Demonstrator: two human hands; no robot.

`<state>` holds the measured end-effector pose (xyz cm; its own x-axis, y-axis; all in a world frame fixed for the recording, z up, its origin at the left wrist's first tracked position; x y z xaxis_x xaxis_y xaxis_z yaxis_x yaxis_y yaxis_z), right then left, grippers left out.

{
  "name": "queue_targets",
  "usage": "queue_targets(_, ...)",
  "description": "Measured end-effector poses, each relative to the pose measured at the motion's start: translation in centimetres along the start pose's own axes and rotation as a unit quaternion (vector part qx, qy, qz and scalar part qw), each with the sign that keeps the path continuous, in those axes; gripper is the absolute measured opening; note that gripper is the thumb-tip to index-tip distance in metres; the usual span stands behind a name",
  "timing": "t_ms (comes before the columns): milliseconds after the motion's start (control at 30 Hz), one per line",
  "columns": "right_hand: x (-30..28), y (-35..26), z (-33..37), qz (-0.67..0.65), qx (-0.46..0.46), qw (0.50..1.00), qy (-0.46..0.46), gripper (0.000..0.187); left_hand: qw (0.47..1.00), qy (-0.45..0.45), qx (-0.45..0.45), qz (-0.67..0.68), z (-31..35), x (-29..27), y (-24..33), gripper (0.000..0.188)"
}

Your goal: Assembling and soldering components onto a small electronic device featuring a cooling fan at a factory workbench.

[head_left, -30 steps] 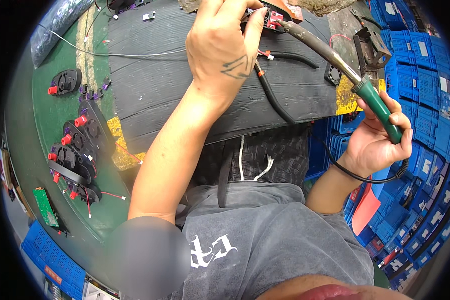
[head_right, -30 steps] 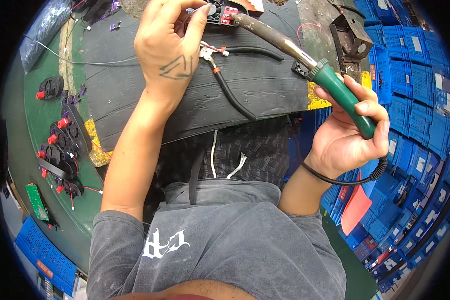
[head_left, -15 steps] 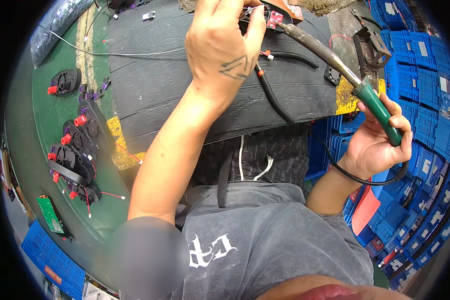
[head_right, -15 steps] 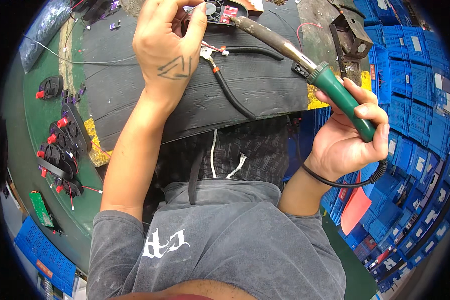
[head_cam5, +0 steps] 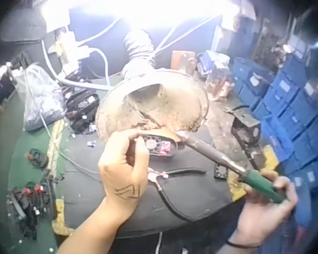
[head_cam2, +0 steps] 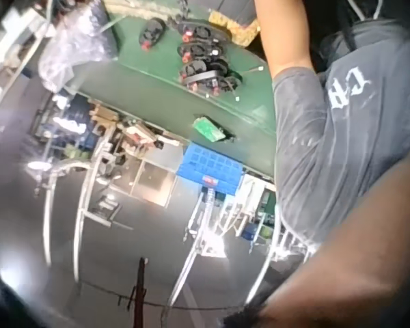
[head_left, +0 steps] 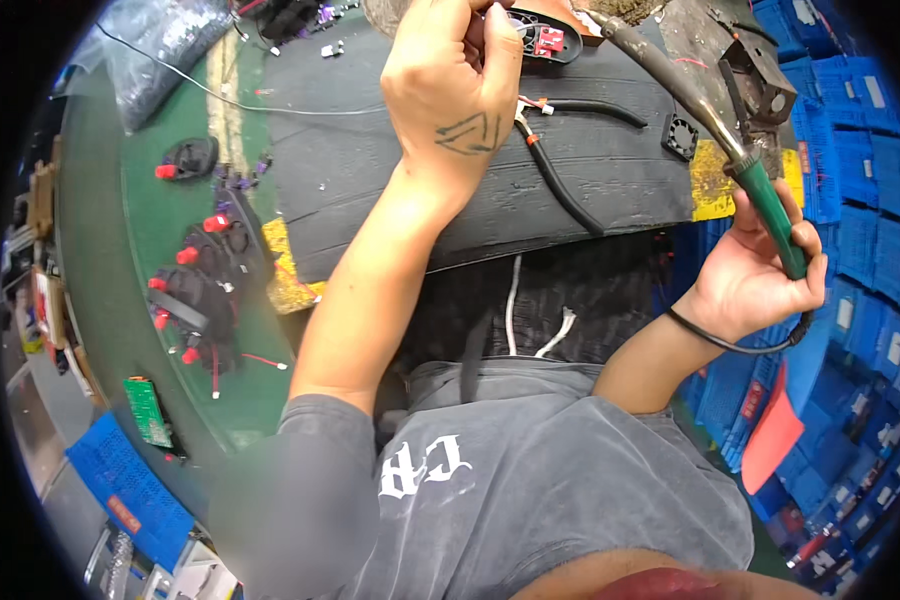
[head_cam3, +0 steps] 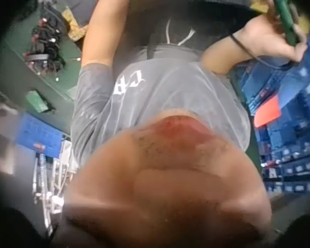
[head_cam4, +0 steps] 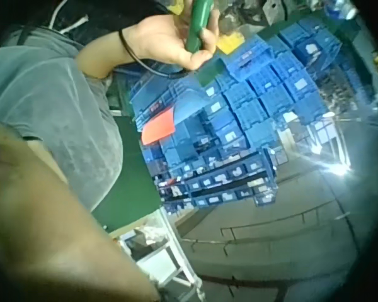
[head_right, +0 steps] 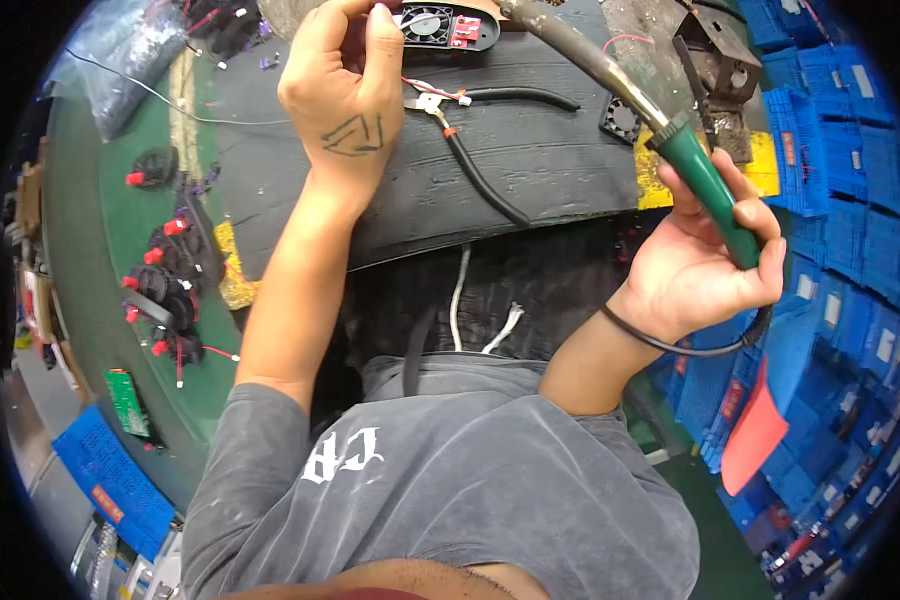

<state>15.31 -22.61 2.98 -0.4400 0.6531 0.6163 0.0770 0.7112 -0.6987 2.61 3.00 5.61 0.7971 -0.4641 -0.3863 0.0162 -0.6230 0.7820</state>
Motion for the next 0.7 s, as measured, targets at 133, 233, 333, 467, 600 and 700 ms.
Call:
queue_targets(133, -1.5, 1.2, 0.5, -0.003, 0.0, 0.999, 0.04, 0.041, 0.985, -0.116, -0.078, -0.104, 0.1, 0.0, -1.0, 0.027)
queue_targets(233, -2.7, 1.1, 0.8, -0.017, 0.0, 0.998, 0.055, 0.041, 0.968, -0.173, -0.047, -0.177, 0.2, 0.3, 0.3, 0.023)
queue_targets(333, -2.9, 1.1, 0.9, -0.035, 0.002, 0.998, 0.06, 0.042, 0.929, -0.2, -0.002, -0.312, -0.6, 0.8, 1.8, 0.022)
queue_targets(467, -3.2, 1.9, 1.4, -0.021, 0.01, 0.997, 0.073, 0.042, 0.859, -0.253, 0.144, -0.421, -2.0, 2.5, 2.4, 0.024)
queue_targets(600, -3.5, 1.8, 1.4, -0.03, 0.011, 0.998, 0.062, 0.042, 0.759, -0.318, 0.218, -0.525, -3.4, 4.5, 1.5, 0.023)
queue_targets(700, -3.7, 1.6, 1.4, -0.037, 0.002, 0.998, 0.058, 0.042, 0.722, -0.375, 0.245, -0.527, -3.7, 5.2, 0.1, 0.02)
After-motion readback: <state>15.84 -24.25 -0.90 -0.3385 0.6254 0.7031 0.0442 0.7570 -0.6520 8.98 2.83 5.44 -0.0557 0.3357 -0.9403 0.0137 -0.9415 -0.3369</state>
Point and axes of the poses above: each hand's wrist, its own z-axis away from the middle knuckle, its own x-axis out of the palm, y = z × x, the point moved 6 cm from there along -z, towards the middle knuckle, and after that the axes turned 14 degrees about -y, right-handed, at the moved point
